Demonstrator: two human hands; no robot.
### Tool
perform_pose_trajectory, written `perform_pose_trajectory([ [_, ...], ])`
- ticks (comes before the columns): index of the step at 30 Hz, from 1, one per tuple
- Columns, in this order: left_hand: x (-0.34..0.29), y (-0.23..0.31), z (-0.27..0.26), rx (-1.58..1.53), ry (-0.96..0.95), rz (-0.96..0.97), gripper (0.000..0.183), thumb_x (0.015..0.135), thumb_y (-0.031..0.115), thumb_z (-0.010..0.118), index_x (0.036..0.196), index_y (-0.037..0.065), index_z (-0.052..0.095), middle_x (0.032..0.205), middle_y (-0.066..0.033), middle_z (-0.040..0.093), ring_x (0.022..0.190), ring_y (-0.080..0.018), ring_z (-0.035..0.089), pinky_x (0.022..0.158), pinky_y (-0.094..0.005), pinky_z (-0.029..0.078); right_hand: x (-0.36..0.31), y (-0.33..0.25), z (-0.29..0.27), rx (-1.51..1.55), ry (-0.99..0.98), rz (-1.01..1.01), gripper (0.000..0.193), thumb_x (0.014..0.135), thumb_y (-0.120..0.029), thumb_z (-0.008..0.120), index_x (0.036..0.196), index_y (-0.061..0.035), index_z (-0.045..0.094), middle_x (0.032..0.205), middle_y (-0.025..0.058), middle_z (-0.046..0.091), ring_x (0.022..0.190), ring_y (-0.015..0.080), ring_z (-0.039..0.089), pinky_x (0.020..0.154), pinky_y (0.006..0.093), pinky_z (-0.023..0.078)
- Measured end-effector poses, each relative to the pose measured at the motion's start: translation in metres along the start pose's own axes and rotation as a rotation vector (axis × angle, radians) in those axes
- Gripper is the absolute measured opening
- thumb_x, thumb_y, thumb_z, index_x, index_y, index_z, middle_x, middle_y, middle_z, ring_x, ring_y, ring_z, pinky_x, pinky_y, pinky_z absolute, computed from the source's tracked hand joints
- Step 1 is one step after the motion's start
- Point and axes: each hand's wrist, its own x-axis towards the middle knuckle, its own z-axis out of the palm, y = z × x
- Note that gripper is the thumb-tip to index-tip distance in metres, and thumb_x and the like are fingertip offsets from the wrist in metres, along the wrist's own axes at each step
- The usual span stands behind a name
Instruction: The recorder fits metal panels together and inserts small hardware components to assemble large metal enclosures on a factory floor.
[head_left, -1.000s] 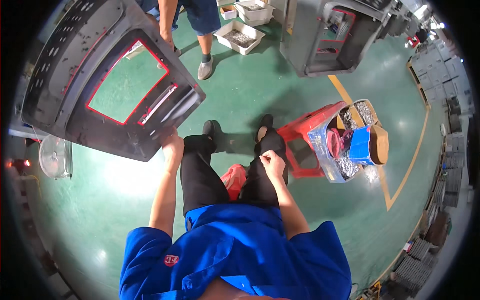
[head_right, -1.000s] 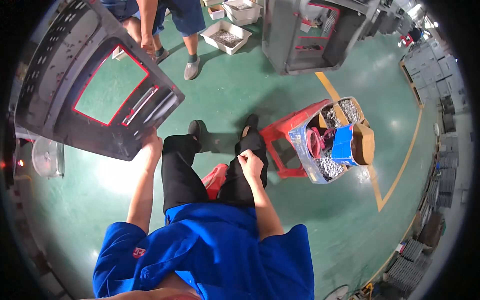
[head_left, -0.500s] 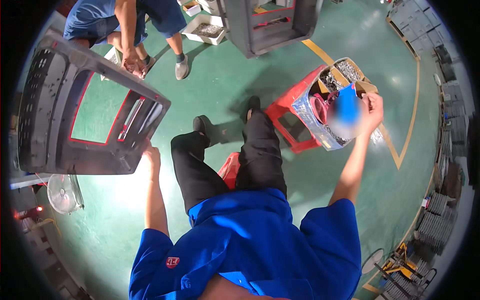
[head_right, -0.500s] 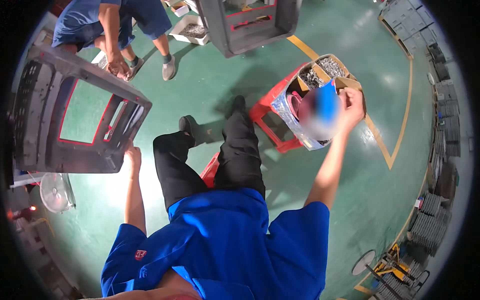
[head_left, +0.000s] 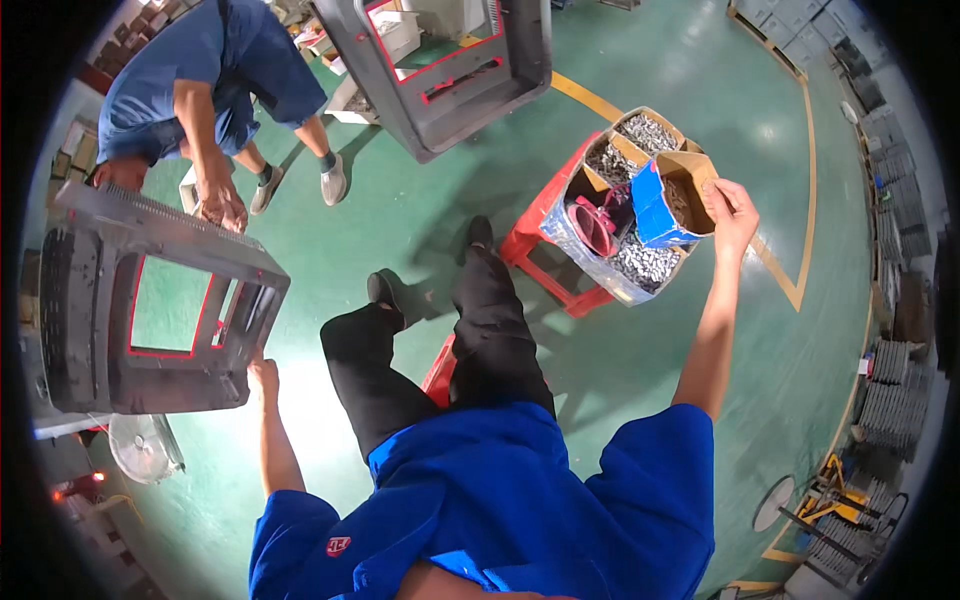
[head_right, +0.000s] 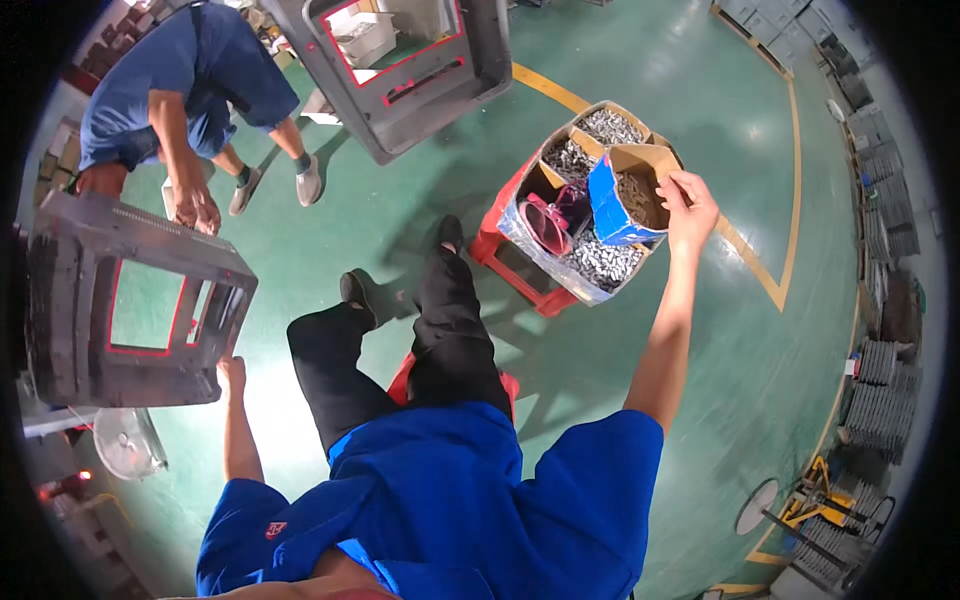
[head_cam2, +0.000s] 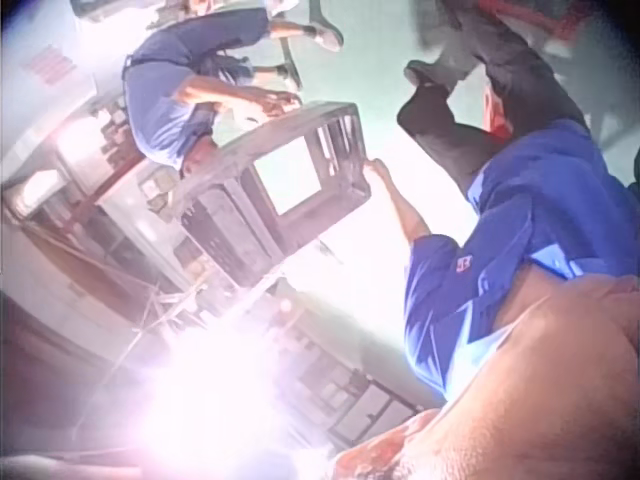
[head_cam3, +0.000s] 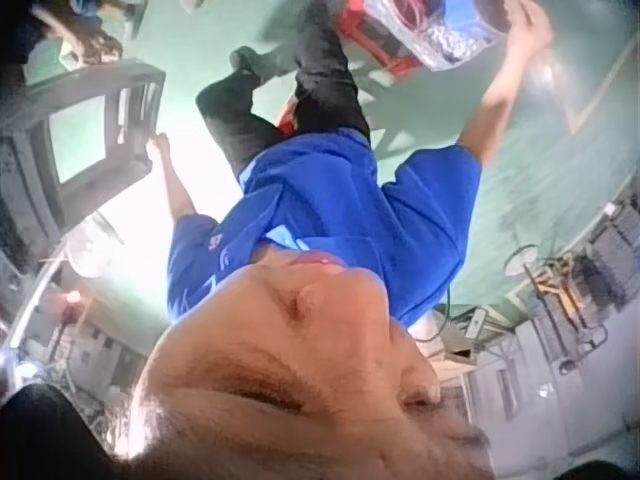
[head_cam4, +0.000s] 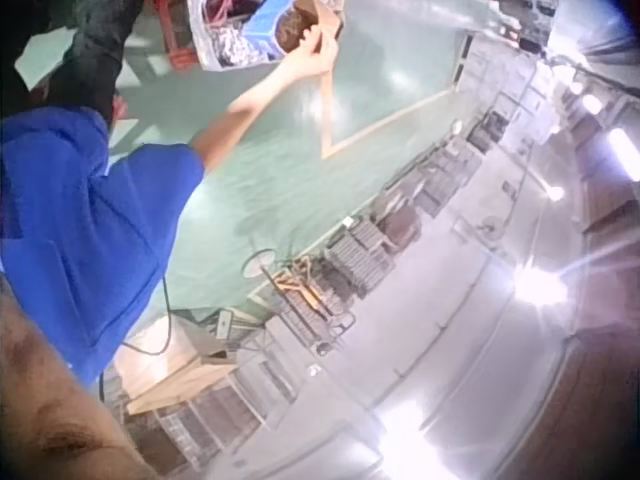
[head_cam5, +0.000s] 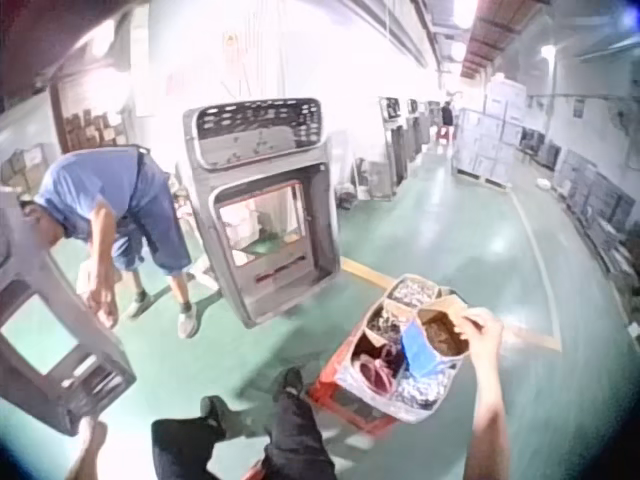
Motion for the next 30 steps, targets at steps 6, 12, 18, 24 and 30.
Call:
perform_pose_trajectory([
  [6,-0.001,0.111,-0.031,-0.610,-0.137,-0.074,0.034,0.079,0.006,0.047,0.107,0.007,0.067,0.054,-0.0061,0.053,0.047,-0.0134,0.050,0.046,-0.0309,0.041,-0.004,-0.037,0.024,0.028,-0.054,-0.220,0.010,0.081,0.003,0.065,0.091,0.0005,0.065,0.084,0.0041,0.067,0.074,0.0117,0.064,0.067,0.0231,0.050],
  [12,-0.042,0.346,-0.079,-1.184,-0.620,0.003,0.026,0.094,0.017,0.049,0.109,-0.001,0.061,0.052,0.0041,0.037,0.041,-0.0043,0.034,0.037,-0.0210,0.025,0.035,-0.059,0.069,-0.631,-0.275,-0.505,0.026,0.075,-0.017,0.070,0.099,-0.0057,0.066,0.094,0.0125,0.066,0.087,0.0300,0.063,0.077,0.0379,0.049],
  [18,-0.021,0.488,-0.110,-1.564,-1.013,0.017,0.029,0.094,0.030,0.052,0.083,0.003,0.054,0.054,0.0023,0.039,0.041,-0.0068,0.034,0.035,-0.0224,0.021,0.079,0.020,-0.015,-0.753,-0.360,0.088,0.046,0.077,-0.031,0.067,0.109,-0.0002,0.056,0.107,0.0232,0.061,0.101,0.0372,0.059,0.085,0.0426,0.046],
  [24,0.024,0.633,-0.077,-1.710,-1.257,-0.140,0.029,0.092,0.031,0.053,0.079,0.005,0.051,0.061,0.0000,0.045,0.046,-0.0096,0.042,0.035,-0.0215,0.024,0.036,0.045,-0.012,-0.448,-0.648,0.177,0.023,0.076,-0.008,0.048,0.096,-0.0013,0.056,0.092,0.0251,0.060,0.093,0.0422,0.057,0.078,0.0459,0.045],
  [30,0.004,0.757,-0.048,-1.574,-1.303,0.122,0.035,0.093,0.039,0.049,0.110,0.009,0.055,0.092,-0.0031,0.062,0.076,-0.0138,0.059,0.059,-0.0316,0.050,0.059,0.063,-0.053,-0.296,-0.542,0.378,0.043,0.085,-0.030,0.062,0.119,-0.0049,0.055,0.091,0.0178,0.067,0.079,0.0258,0.067,0.058,0.0365,0.053],
])
